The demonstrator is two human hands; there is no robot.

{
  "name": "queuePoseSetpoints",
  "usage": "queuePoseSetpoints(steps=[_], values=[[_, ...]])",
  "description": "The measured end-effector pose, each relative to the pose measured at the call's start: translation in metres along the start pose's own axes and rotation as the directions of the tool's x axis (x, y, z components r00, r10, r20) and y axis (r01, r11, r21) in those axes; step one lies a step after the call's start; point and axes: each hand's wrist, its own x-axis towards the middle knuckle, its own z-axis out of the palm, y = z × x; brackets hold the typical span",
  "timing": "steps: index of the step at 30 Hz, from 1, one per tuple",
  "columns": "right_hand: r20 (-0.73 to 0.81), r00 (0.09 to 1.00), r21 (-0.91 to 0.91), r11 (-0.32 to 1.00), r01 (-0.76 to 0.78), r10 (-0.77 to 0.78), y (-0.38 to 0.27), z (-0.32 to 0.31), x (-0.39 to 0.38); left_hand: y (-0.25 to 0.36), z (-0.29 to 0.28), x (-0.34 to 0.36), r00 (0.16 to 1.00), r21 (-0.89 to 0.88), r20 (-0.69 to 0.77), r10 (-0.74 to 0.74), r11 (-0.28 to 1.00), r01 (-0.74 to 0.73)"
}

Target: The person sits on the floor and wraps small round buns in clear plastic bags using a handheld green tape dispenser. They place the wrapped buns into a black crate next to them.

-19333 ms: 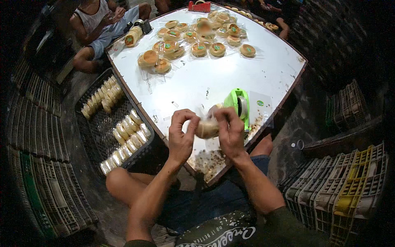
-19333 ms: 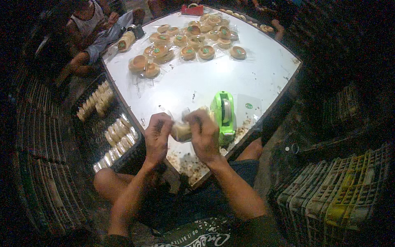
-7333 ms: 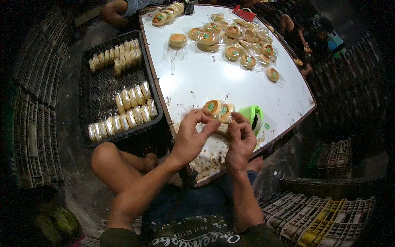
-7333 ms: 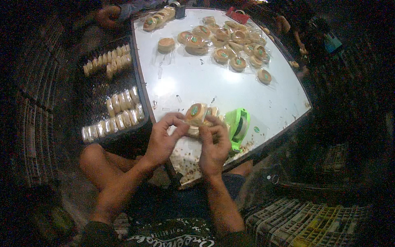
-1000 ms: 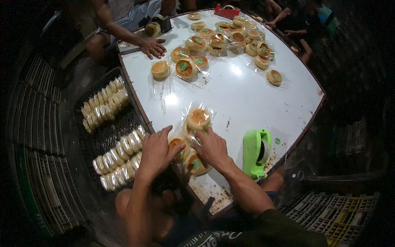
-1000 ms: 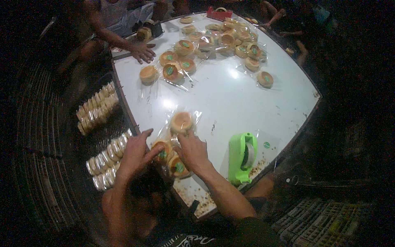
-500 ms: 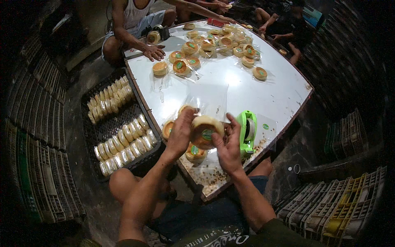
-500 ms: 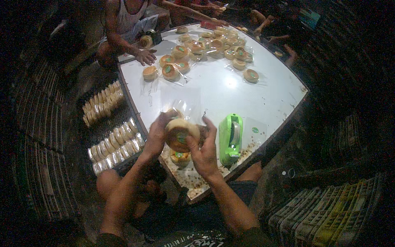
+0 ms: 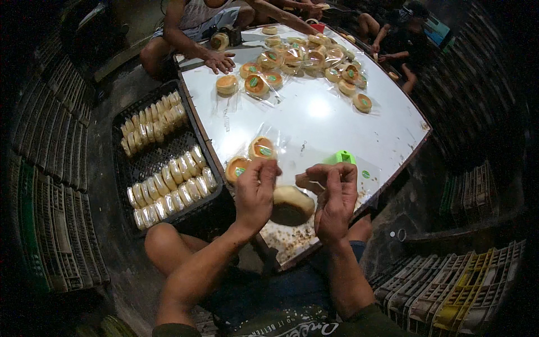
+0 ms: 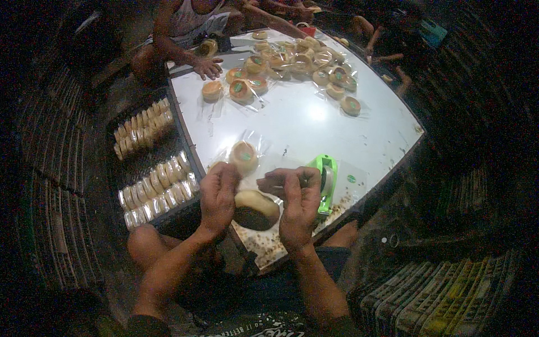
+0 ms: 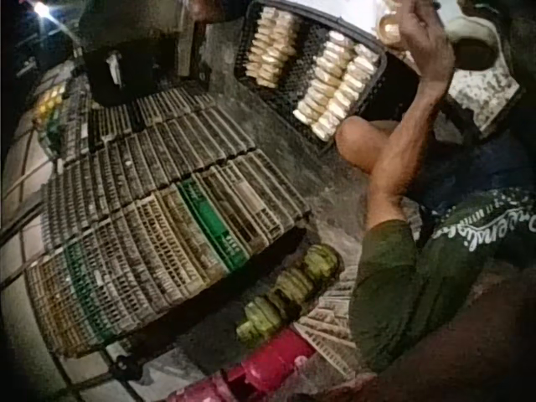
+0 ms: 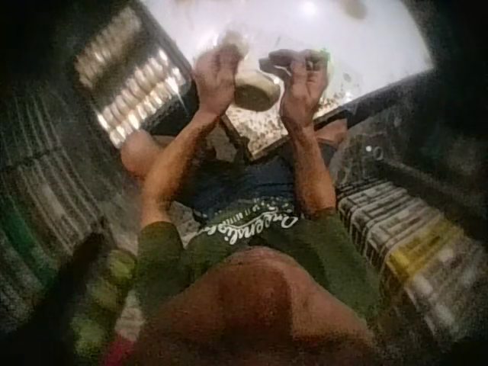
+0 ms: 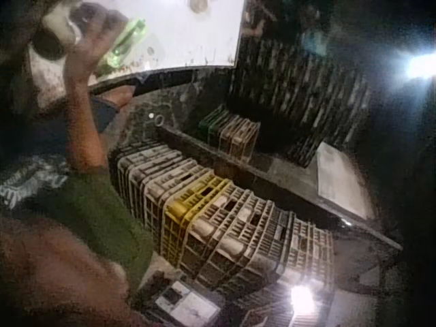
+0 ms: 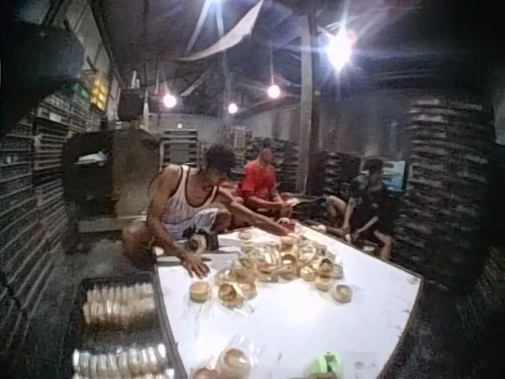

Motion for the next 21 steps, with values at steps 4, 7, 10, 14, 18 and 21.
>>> queuePoseSetpoints(steps=[4, 7, 10, 14, 18, 21], values=[[-0.024, 0.998, -0.015, 0.998, -0.053, 0.053, 0.009, 0.008, 0.003, -0.01, 0.0, 0.004, 0.998, -0.048, -0.048, -0.027, 0.999, 0.025], [-0.027, 0.997, 0.073, 0.995, -0.063, 0.065, 0.008, 0.012, 0.004, -0.02, -0.003, 0.006, 0.98, -0.006, -0.098, 0.173, 0.985, -0.174], [-0.134, 0.986, -0.012, 0.995, -0.1, 0.097, 0.006, 0.025, 0.006, -0.035, 0.006, 0.001, 0.641, 0.336, -0.362, 0.677, 0.736, -0.588], [-0.01, 0.998, -0.31, 0.95, 0.049, -0.055, 0.034, -0.01, 0.005, 0.003, 0.015, -0.011, 1.0, 0.028, 0.019, -0.003, 1.0, 0.003], [0.03, 0.926, -0.594, 0.739, 0.319, -0.375, 0.027, 0.008, -0.002, 0.015, -0.005, 0.004, 0.926, -0.373, 0.186, -0.328, 0.849, 0.375], [0.395, 0.759, -0.748, 0.298, 0.593, -0.517, 0.035, 0.011, -0.009, 0.023, -0.007, 0.007, 0.883, -0.549, 0.171, -0.437, 0.702, 0.454]])
